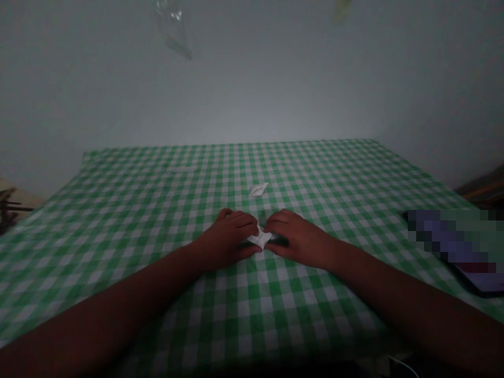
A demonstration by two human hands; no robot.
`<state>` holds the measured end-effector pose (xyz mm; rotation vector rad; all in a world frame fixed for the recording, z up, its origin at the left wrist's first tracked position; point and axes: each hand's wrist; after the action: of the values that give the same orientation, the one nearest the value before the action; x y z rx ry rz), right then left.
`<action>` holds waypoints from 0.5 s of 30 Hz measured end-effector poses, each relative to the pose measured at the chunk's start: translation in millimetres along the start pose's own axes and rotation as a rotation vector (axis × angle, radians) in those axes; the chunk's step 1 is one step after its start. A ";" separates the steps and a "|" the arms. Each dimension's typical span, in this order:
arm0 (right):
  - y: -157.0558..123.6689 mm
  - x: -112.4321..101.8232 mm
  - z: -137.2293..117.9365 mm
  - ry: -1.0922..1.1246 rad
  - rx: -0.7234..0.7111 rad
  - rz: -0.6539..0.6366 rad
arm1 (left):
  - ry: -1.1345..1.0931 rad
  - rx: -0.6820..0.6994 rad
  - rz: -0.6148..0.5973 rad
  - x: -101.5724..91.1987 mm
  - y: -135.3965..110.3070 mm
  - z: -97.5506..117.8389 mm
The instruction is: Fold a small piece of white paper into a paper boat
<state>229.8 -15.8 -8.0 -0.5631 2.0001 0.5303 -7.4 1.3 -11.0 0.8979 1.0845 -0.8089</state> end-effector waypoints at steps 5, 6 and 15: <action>1.0 5.7 -2.1 -0.037 -0.010 0.036 | 0.034 0.033 0.003 0.9 -2.4 1.5; 1.2 6.1 -2.3 -0.041 -0.014 0.040 | 0.043 0.038 0.002 0.4 -2.5 1.9; 6.6 12.4 -0.5 0.005 -0.010 0.137 | -0.052 -0.025 0.053 2.2 -3.0 -3.4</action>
<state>220.2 -12.9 -17.8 -0.4360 2.0519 0.6222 -10.8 2.9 -14.4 0.8763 1.0192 -0.7698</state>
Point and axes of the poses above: each hand's wrist, its own y-axis towards the middle knuckle, its own x-axis out of the palm, z = x × y, and after that the axes turned 11 degrees about x, right-handed
